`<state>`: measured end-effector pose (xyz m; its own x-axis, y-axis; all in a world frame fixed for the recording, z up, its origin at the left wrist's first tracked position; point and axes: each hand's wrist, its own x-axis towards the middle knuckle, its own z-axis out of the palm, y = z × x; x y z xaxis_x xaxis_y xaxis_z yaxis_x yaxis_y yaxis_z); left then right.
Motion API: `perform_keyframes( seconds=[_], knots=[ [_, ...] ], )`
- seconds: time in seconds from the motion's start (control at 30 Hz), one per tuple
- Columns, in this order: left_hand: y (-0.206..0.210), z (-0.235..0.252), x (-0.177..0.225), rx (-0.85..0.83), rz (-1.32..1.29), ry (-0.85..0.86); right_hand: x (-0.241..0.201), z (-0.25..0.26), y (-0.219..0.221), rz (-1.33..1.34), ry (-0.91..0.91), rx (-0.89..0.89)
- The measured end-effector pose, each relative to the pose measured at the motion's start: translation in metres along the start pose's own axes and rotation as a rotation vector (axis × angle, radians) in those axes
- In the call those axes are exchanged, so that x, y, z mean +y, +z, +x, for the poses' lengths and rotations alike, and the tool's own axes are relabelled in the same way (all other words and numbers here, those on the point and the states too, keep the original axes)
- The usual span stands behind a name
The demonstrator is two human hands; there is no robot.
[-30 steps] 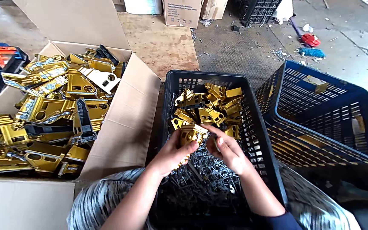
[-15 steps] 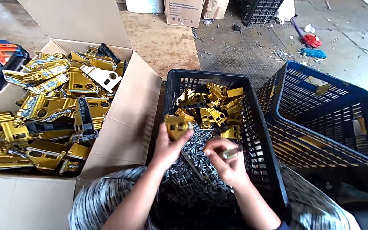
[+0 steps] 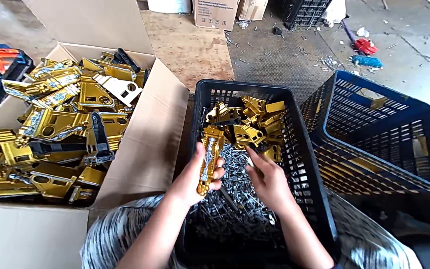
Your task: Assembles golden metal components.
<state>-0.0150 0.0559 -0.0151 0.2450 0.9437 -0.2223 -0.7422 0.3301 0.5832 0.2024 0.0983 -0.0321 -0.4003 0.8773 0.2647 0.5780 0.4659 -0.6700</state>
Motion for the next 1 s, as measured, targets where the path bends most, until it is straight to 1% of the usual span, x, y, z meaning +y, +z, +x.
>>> perform_keyframes(
  seconds=[0.03, 0.1, 0.13, 0.2, 0.33, 0.4, 0.43, 0.5, 0.6, 0.63, 0.67, 0.73, 0.87, 0.93, 1.0],
  knots=[
    [0.000, 0.000, 0.000, -0.055, -0.096, -0.045, -0.006, 0.003, -0.002, 0.074, -0.076, 0.053],
    [-0.002, 0.001, -0.001, -0.172, -0.245, -0.102, -0.020, 0.006, -0.006, 0.202, -0.180, 0.061],
    [-0.002, 0.001, -0.003, -0.220, -0.294, -0.116, -0.027, 0.007, -0.007, 0.218, -0.216, 0.047],
    [0.001, 0.001, -0.004, -0.266, -0.315, -0.119, -0.037, 0.010, -0.005, 0.160, -0.272, 0.047],
    [0.006, -0.001, -0.006, -0.159, -0.214, -0.015, -0.048, 0.014, 0.001, -0.100, -0.396, 0.095],
    [0.007, -0.002, -0.006, -0.124, -0.159, 0.024, -0.050, 0.013, 0.003, -0.188, -0.431, 0.118],
    [0.007, -0.002, -0.005, -0.128, -0.164, 0.019, -0.050, 0.013, 0.003, -0.215, -0.436, 0.123],
    [0.003, -0.003, -0.004, -0.203, -0.239, -0.026, -0.049, 0.014, -0.001, -0.198, -0.414, 0.108],
    [-0.004, -0.002, -0.004, -0.412, -0.418, -0.142, -0.047, 0.014, -0.012, -0.003, -0.288, 0.037],
    [-0.006, -0.001, -0.005, -0.455, -0.449, -0.163, -0.046, 0.013, -0.016, 0.069, -0.254, 0.007],
    [-0.006, -0.001, -0.005, -0.461, -0.448, -0.163, -0.045, 0.012, -0.018, 0.124, -0.237, -0.022],
    [-0.006, 0.000, -0.007, -0.393, -0.364, -0.104, -0.043, 0.011, -0.020, 0.183, -0.244, -0.052],
    [0.003, -0.003, -0.012, -0.089, -0.008, 0.100, -0.039, 0.008, -0.018, 0.183, -0.311, 0.014],
    [0.008, -0.006, -0.014, 0.007, 0.091, 0.149, -0.033, 0.007, -0.016, 0.090, -0.348, 0.061],
    [0.014, -0.009, -0.015, 0.077, 0.155, 0.168, -0.029, 0.006, -0.011, -0.059, -0.388, 0.122]
  ],
)
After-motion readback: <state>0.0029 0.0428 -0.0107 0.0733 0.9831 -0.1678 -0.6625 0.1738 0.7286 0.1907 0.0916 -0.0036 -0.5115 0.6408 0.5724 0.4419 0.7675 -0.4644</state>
